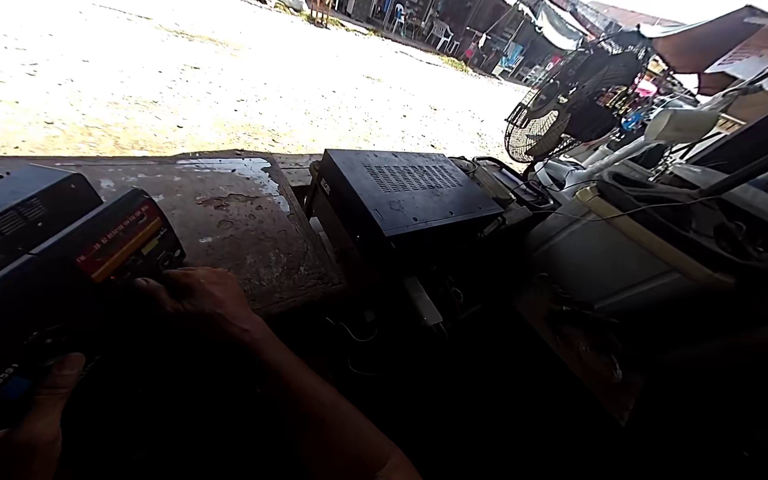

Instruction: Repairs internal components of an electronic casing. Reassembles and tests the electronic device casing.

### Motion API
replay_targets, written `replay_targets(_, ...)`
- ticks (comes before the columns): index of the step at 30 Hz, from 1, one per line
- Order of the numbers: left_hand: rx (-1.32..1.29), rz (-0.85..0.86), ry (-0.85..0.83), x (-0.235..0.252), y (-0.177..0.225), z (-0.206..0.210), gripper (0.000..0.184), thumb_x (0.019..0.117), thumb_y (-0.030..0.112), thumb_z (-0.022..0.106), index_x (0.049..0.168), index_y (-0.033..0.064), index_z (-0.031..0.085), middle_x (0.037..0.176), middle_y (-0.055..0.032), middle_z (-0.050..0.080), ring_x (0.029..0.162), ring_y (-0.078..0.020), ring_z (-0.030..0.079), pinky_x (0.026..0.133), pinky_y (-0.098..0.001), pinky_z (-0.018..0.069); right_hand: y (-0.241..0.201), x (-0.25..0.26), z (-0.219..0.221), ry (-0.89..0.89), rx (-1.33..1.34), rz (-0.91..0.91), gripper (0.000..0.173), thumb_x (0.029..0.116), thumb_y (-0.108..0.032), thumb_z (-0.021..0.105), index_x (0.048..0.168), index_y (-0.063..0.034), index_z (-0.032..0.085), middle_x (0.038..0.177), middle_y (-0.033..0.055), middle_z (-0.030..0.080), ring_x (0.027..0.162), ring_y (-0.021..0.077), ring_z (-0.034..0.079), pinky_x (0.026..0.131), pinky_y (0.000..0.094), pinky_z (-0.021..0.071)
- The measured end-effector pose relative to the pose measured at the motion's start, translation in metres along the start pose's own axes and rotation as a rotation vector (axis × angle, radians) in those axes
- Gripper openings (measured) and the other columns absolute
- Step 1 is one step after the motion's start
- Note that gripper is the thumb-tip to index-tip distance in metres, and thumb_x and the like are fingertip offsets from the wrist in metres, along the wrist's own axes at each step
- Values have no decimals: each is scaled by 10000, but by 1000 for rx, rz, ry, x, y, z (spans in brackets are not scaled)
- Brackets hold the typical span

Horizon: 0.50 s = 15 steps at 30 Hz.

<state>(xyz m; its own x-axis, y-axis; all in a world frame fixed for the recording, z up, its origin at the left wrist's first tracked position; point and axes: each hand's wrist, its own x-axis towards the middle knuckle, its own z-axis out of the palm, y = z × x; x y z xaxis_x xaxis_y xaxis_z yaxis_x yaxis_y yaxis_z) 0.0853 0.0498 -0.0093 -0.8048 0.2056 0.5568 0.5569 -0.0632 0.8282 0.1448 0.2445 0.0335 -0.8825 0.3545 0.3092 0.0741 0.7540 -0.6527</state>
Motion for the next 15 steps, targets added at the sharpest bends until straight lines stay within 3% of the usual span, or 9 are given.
replay_targets(4,-22,-8,-3,-1,-1,-1,546,885,108,783,1257,-191,518,1190,-211,678,1150,-176,671,1042,-320,536,2,-1,2,85,35,-68,205,954,-292,720,947,-87,724,820,39,697,753,194,678,663,453,564)
replay_targets(8,-38,-27,9,-1,-2,-1,532,884,104,784,1255,-180,529,1179,-206,685,1148,-191,673,1037,-328,541,4,0,6,172,26,-156,207,851,-196,824,972,-75,708,827,40,678,734,178,668,647,425,580)
replay_targets(12,-35,-33,-9,-1,-3,-2,527,890,114,784,1253,-176,534,1184,-209,684,1150,-197,674,1041,-332,540,4,0,3,128,32,-134,163,925,-246,756,960,-87,742,832,32,703,749,176,679,667,432,580)
replay_targets(15,-15,-33,-18,-1,-1,-2,512,896,125,779,1238,-176,547,1175,-210,686,1143,-189,675,1038,-326,538,3,0,2,41,19,-63,365,1042,-321,581,797,-79,700,744,48,666,725,209,661,637,460,528)
